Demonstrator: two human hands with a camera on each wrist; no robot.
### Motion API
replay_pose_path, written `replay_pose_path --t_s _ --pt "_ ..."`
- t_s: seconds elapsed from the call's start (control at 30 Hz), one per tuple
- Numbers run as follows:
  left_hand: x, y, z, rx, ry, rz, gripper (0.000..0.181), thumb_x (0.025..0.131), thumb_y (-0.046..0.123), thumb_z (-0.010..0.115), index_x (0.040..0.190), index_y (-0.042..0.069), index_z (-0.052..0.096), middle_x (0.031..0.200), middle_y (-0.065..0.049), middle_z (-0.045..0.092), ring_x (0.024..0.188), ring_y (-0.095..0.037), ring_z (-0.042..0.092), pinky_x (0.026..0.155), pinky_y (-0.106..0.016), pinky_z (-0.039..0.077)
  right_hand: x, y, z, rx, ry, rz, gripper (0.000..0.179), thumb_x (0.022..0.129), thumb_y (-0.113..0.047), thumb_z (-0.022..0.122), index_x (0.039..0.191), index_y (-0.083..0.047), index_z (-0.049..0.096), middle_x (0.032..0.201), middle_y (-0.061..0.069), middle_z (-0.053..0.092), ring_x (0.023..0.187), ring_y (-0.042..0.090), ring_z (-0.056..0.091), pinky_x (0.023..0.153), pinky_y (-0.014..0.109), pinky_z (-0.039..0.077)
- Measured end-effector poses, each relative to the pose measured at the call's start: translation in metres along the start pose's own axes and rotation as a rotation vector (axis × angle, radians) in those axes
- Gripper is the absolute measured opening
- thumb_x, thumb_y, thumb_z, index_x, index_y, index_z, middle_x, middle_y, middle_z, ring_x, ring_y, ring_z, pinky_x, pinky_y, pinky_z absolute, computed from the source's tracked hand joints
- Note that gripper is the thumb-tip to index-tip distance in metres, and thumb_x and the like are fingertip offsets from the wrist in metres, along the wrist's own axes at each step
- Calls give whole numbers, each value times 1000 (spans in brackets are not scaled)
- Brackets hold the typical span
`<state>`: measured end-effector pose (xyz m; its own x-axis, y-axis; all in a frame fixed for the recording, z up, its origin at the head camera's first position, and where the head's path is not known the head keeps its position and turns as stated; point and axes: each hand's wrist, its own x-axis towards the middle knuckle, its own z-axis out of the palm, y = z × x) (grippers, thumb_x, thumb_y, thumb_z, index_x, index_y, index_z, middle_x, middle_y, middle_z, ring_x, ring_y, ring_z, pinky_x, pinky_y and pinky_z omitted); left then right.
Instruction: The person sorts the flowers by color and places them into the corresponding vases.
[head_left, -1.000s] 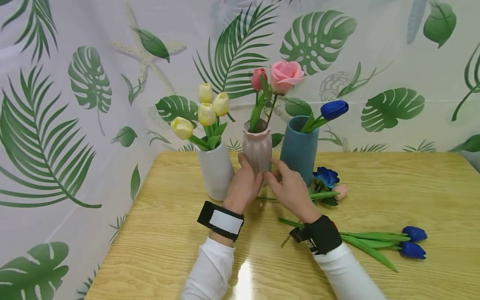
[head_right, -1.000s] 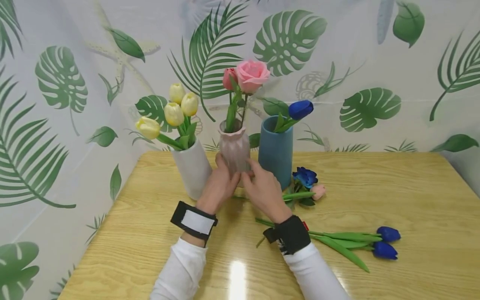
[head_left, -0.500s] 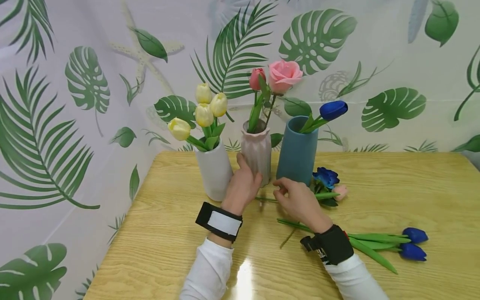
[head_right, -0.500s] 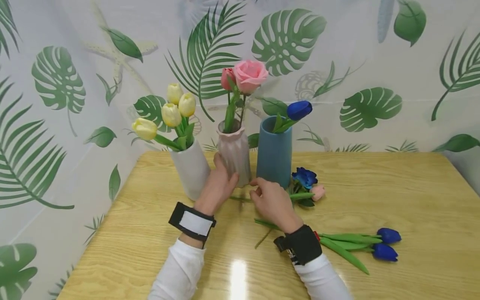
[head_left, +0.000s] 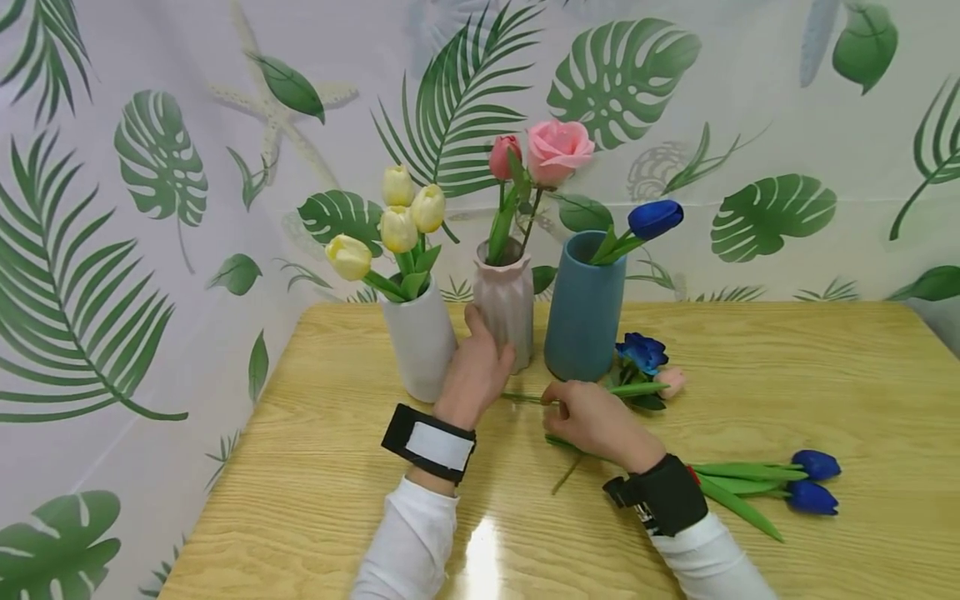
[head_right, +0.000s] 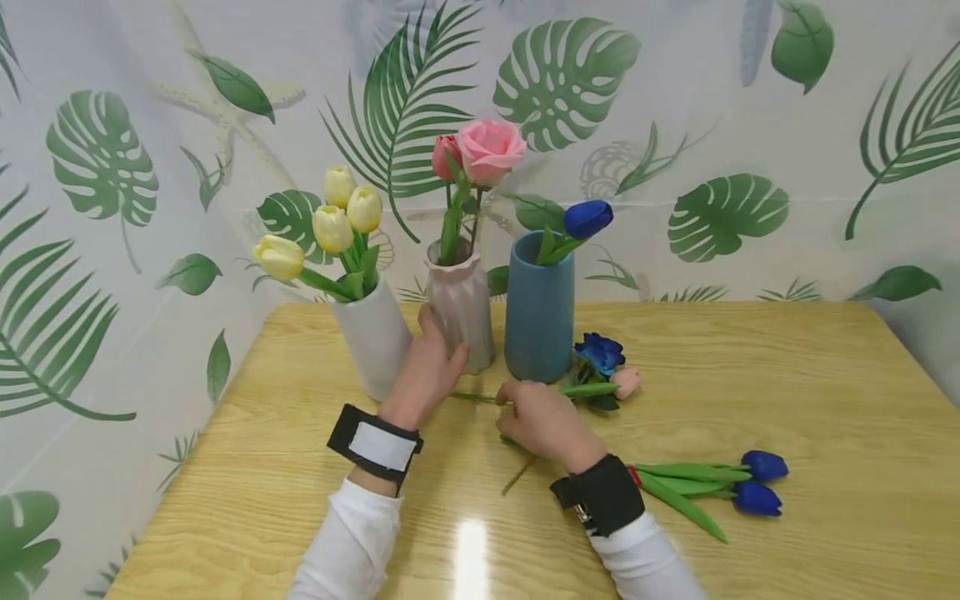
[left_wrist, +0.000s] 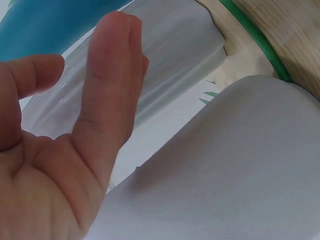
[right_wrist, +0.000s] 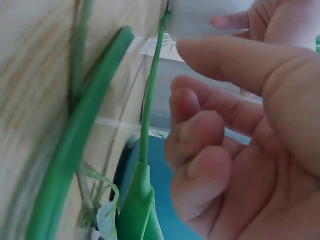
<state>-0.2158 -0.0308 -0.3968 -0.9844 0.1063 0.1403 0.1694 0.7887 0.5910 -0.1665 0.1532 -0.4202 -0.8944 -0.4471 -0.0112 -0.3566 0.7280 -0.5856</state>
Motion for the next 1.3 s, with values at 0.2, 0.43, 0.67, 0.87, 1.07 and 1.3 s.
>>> replay_pose_path --t_s 0.2,0.43,0.67,0.87,1.07,1.3 --pt "0 1 -2 6 -10 3 75 100 24 54 150 -10 10 70 -18 65 50 -22 61 43 -32 44 0 -5 6 -57 -60 6 23 93 -11 66 114 -1 68 57 -3 51 48 10 43 49 26 34" --pt "-1 1 -3 -6 -15 8 75 100 24 54 151 -11 11 70 -18 66 49 -21 60 43 -31 43 1 -10 16 -203 -60 -7 12 91 -8 67 103 -5 71 82 3 68 69 17 62 65 35 52" --pt "-1 1 -5 -18 -22 -1 76 101 25 55 152 -10 11 73 -18 67 52 -21 62 45 -31 44 1 -10 22 -236 -29 -41 5 92 -9 69 87 -11 68 75 -2 62 61 12 55 58 31 47" --pt "-2 2 -5 -18 -32 -9 76 101 27 54 152 -9 10 73 -19 67 51 -22 62 44 -32 44 0 -10 19 -233 -42 -34 11 92 -9 67 83 -13 65 72 -4 58 58 9 50 55 28 42" --pt "-2 1 -5 -17 -34 -12 76 101 26 53 152 -9 10 66 -14 63 45 -18 56 41 -30 41 -3 -10 12 -231 -61 -7 14 90 -6 67 79 -13 64 71 -3 57 57 9 48 56 29 41" --pt "-2 1 -4 -17 -32 0 75 101 25 53 152 -10 9 60 -11 60 42 -18 54 38 -29 39 -5 -9 12 -228 -71 -20 17 91 -5 66 78 -14 62 70 -4 56 58 9 48 56 29 40"
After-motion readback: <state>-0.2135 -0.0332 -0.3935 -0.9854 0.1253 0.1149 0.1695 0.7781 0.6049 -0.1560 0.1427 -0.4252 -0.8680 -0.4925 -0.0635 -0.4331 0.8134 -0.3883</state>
